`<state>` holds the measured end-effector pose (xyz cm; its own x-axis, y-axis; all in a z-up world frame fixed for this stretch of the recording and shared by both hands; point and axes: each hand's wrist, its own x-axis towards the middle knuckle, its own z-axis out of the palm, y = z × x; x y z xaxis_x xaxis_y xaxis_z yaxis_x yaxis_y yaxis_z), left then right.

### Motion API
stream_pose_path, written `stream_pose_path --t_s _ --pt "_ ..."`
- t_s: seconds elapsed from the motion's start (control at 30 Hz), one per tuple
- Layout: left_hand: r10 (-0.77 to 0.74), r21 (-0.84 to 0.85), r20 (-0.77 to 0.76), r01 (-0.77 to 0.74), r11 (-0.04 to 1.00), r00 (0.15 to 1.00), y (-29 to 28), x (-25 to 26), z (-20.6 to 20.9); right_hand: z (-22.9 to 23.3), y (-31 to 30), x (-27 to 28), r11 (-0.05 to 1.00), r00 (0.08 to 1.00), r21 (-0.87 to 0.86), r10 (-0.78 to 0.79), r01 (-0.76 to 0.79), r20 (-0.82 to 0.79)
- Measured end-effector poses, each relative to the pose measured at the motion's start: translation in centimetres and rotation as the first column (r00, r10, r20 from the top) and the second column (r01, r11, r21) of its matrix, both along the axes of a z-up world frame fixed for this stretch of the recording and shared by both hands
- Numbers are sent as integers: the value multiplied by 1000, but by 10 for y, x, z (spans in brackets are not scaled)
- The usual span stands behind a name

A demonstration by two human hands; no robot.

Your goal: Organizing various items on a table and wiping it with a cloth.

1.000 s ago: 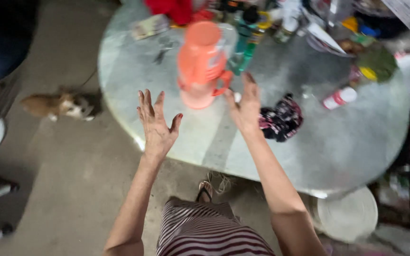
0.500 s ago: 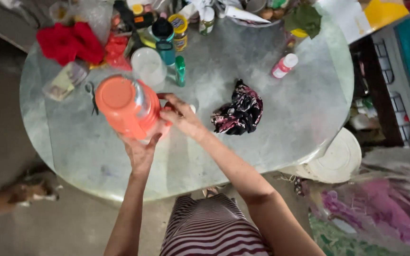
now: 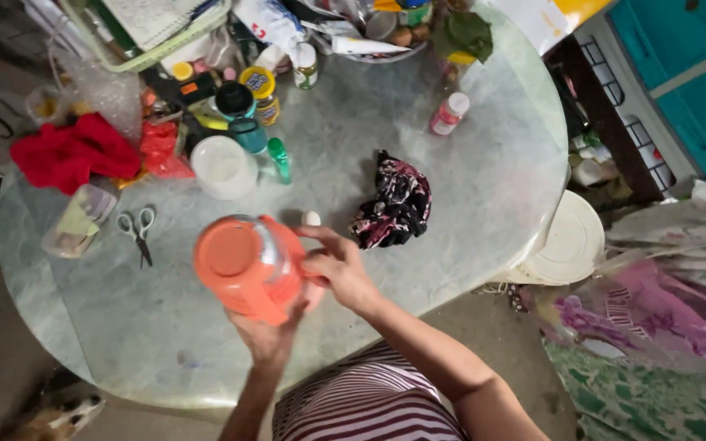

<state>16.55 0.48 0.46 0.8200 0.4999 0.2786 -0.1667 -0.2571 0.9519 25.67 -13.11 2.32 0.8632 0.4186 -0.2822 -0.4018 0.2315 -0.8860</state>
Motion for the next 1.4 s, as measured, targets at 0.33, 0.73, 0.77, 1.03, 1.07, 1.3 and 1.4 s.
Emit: stream_pose_path --t_s 0.33,0.73,0.77,1.03,1.07,1.3,1.4 --pt "-381 431 231 257 865 895 -82 7 -103 43 -207 -6 918 924 -135 -381 374 -36" --pt "51 683 -581 452 574 812 -241 204 -166 20 -461 77 595 569 87 -794 799 215" --pt "95 736 -516 384 557 851 -243 206 -167 7 -479 86 580 542 130 -805 804 241" --pt "23 848 -429 394 354 903 -271 185 -224 -12 -543 139 420 373 101 -875 902 307" --pt "-28 833 -431 409 371 902 -284 193 -216 -14 -547 140 409 360 126 -886 904 293" --pt "-106 703 -489 463 540 866 -404 325 -215 1 -534 141 82 281 -296 158 952 947" --pt "-120 716 -309 314 624 943 -450 382 -217 -11 -545 132 66 298 -306 106 950 949"
